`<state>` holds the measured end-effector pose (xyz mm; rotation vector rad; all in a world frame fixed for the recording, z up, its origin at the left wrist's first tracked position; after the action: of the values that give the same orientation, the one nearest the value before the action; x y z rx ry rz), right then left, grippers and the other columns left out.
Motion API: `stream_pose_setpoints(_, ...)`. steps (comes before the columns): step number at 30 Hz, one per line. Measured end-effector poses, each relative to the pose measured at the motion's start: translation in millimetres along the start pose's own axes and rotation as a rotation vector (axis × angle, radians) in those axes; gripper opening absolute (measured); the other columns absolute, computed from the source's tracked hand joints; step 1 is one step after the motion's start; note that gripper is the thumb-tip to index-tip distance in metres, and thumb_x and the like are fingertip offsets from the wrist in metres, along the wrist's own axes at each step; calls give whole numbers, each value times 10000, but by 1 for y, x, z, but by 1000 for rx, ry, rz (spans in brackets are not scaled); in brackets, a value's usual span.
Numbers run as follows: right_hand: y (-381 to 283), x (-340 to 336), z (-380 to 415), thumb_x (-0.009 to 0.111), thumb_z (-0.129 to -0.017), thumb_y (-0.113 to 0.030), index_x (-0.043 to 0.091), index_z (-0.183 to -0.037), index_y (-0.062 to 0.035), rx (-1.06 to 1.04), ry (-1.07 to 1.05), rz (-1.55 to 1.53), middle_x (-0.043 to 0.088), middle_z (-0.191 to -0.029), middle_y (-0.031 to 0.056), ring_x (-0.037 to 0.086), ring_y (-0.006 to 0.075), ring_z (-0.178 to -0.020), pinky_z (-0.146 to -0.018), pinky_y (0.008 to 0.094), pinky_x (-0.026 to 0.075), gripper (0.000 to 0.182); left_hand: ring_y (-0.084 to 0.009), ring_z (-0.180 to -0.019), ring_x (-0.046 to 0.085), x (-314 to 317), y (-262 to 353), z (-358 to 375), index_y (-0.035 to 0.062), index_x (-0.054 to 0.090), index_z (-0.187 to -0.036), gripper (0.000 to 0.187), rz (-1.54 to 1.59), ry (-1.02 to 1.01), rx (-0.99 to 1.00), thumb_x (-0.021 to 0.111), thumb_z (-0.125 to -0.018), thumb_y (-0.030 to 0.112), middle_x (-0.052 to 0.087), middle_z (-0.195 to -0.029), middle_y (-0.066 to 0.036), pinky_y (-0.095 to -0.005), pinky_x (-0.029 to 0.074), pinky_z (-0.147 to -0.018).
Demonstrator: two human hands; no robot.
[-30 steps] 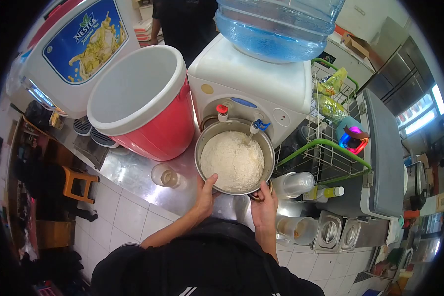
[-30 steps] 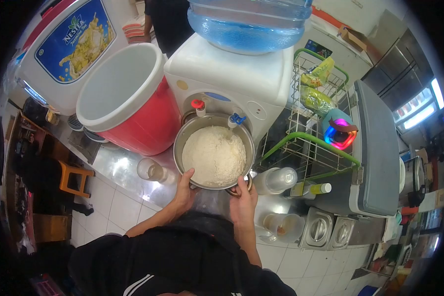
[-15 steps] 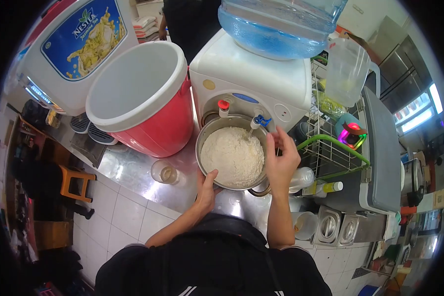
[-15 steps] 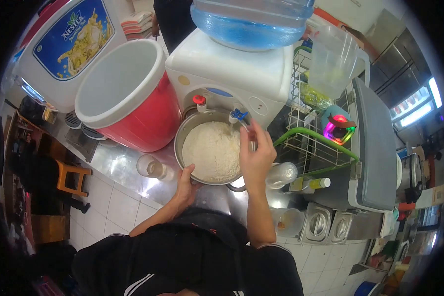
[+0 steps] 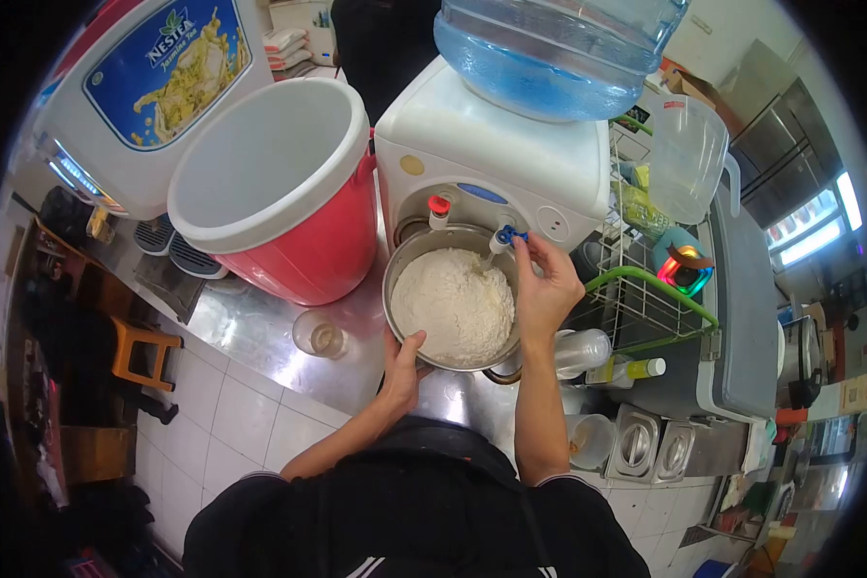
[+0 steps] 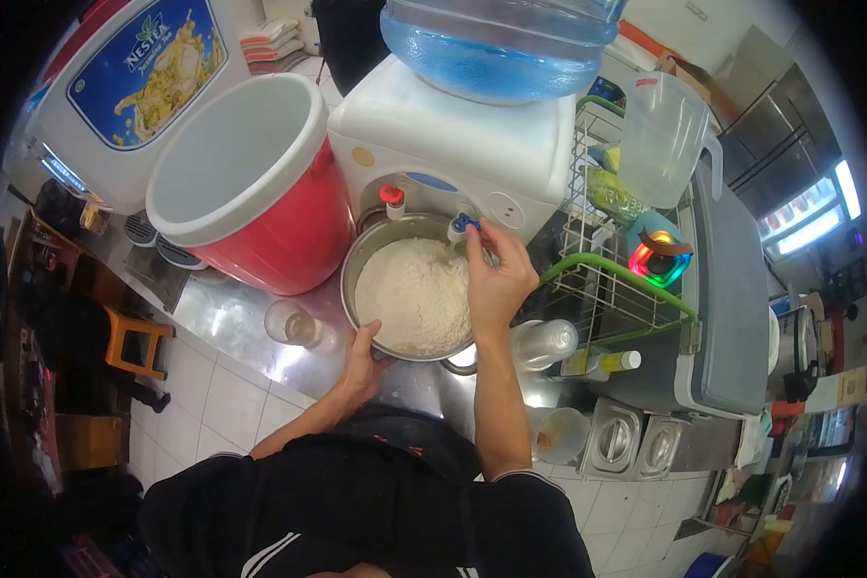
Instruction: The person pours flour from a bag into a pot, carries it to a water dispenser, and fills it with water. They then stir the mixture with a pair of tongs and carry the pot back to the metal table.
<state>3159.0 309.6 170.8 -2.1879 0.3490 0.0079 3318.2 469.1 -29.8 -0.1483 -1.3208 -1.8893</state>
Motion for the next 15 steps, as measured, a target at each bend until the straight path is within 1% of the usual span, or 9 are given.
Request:
stream_pose_setpoints(5, -12, 0, -4, 761, -768, -15, 718, -911, 10, -86, -13, 108, 713, -866, 107, 694, 171, -728, -685, 268, 535, 152, -364, -1345, 330, -3, -3, -3, 199, 135, -1485, 797, 12, -9, -1, 601, -850, 323, 238, -1482, -166, -612, 407, -995)
stream_pose_setpoints(8, -19, 2, -6, 757, -756, -3, 718, -899, 5, -137, -16, 137, 712, -864, 112, 695, 186, -716, -690, 284, 540, 148, -361, -1353, 318, -7, -7, -6, 202, 133, -1490, 805, 9, 3, -9, 601, -846, 324, 233, -1486, -163, -617, 403, -993)
stream_pose_setpoints(10, -29, 6, -5, 748, -754, -1, 714, -897, -1, -206, -23, 187, 711, -881, 117, 695, 218, -745, -708, 313, 544, 147, -359, -1356, 314, -7, -8, -6, 204, 138, -1491, 804, 11, 4, -2, 600, -844, 324, 233, -1488, -162, -617, 405, -989)
stream_pose_setpoints(14, -34, 16, -7, 735, -755, 8, 708, -914, -9, -266, -54, 203, 711, -914, 117, 691, 246, -787, -727, 327, 546, 162, -359, -1355, 321, -9, -10, -8, 204, 155, -1494, 800, 10, 14, -10, 598, -839, 322, 246, -1486, -159, -602, 414, -985)
stream_pose_setpoints(15, -37, 23, -7, 727, -755, 14, 705, -919, -13, -301, -101, 176, 710, -926, 113, 690, 249, -810, -733, 330, 545, 168, -359, -1355, 321, -8, -10, -8, 204, 155, -1494, 800, 9, 15, -13, 598, -839, 322, 246, -1486, -159, -602, 414, -985)
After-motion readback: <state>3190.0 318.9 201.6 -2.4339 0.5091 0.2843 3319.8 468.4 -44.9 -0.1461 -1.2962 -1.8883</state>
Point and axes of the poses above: each hand's wrist, its own z-axis away from the middle knuckle, its own x-axis out of the palm, y = z × x, the point moved 9 cm from there along -z, towards the middle knuckle
